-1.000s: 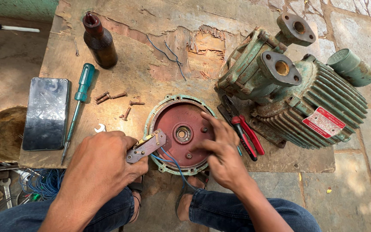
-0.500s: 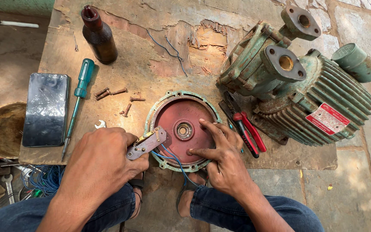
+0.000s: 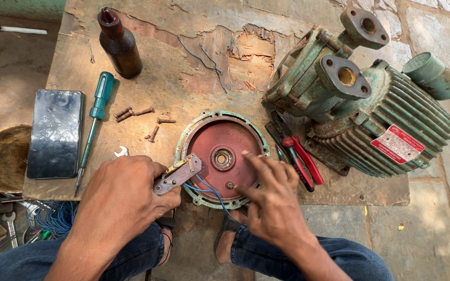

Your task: The person strips a blue wire, attaches it to a metal plate, and secures the plate inside a motor end cap using pliers and a screwdriver. They then use a voltage tester to check the connection before placing the plate into the cap.

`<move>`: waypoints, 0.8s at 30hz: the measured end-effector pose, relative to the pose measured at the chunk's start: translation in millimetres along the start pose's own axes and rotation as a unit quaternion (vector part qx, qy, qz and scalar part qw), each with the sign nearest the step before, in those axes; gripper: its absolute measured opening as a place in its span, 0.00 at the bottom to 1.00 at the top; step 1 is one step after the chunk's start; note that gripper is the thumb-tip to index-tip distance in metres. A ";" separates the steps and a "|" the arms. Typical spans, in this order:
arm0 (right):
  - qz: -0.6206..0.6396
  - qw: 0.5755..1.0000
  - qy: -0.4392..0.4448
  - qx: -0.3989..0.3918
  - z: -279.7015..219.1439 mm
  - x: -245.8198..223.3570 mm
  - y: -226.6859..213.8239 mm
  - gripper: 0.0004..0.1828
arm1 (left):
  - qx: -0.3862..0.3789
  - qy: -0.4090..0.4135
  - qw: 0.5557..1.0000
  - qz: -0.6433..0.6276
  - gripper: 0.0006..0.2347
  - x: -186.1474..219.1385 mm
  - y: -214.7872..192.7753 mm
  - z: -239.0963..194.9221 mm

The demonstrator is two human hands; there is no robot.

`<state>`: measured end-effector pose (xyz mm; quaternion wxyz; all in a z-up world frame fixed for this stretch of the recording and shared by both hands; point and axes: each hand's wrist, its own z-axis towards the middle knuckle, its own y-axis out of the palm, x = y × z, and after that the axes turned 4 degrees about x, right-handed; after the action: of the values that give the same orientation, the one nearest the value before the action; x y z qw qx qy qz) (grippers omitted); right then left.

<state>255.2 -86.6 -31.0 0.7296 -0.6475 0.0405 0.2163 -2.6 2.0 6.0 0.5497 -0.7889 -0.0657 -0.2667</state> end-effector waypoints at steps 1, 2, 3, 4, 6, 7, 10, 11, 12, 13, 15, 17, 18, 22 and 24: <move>0.001 1.000 0.004 0.014 1.2 3.2 -1.6 0.19 | -0.002 -0.004 1.000 0.003 0.14 -0.5 0.9 0.0; 0.002 1.000 0.008 0.029 1.7 5.3 -2.6 0.21 | -0.007 -0.013 1.000 -0.009 0.14 -0.4 1.8 -0.1; 0.002 1.000 0.006 0.028 2.4 6.3 -2.9 0.22 | -0.010 -0.022 0.999 -0.021 0.14 -0.1 2.5 -0.1; 0.002 1.000 0.003 0.027 2.9 6.7 -2.9 0.23 | -0.013 -0.031 0.999 -0.032 0.15 0.5 2.7 -0.2; 0.011 1.000 -0.009 0.024 2.4 5.8 -1.8 0.23 | -0.023 -0.027 0.999 -0.006 0.14 2.4 2.8 0.6; 0.020 0.999 -0.019 0.021 2.2 4.8 -0.3 0.23 | -0.028 -0.024 0.999 0.008 0.14 3.1 2.6 0.7; 0.014 0.999 -0.041 0.010 0.4 5.8 2.2 0.24 | -0.017 -0.021 0.999 -0.017 0.14 3.4 1.8 -0.9; 0.006 0.999 -0.047 0.007 0.3 7.7 2.7 0.24 | -0.014 -0.017 1.000 -0.003 0.14 3.4 2.4 -0.8; 0.002 0.999 -0.032 0.025 0.1 11.1 2.2 0.22 | -0.012 -0.014 1.000 0.010 0.15 3.2 3.5 -0.6; -0.002 0.999 -0.016 0.044 -0.1 16.5 0.3 0.21 | -0.009 -0.010 1.000 0.024 0.16 2.7 5.3 -0.1; -0.008 0.997 0.019 0.071 1.0 29.6 -3.4 0.21 | 0.013 -0.011 0.999 -0.029 0.16 2.9 13.1 -0.3; -0.014 0.994 0.058 0.089 4.4 43.4 -7.4 0.19 | 0.044 0.015 0.997 -0.066 0.16 4.6 26.1 -0.6; -0.011 0.993 0.077 0.083 5.5 48.6 -9.5 0.21 | 0.065 0.040 0.994 -0.078 0.17 8.3 36.4 -0.9; 0.007 0.990 0.113 0.078 8.8 58.9 -29.3 0.22 | 0.193 0.141 0.965 -0.108 0.20 31.9 88.0 -0.6; 0.025 0.988 0.130 0.073 8.3 57.3 -42.4 0.19 | 0.184 0.159 0.962 -0.123 0.18 41.7 112.1 3.7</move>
<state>320.7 -66.5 -9.8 0.7580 -0.6137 0.1670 0.1448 78.6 -46.0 -67.6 0.6516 -0.6075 -0.1221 -0.4376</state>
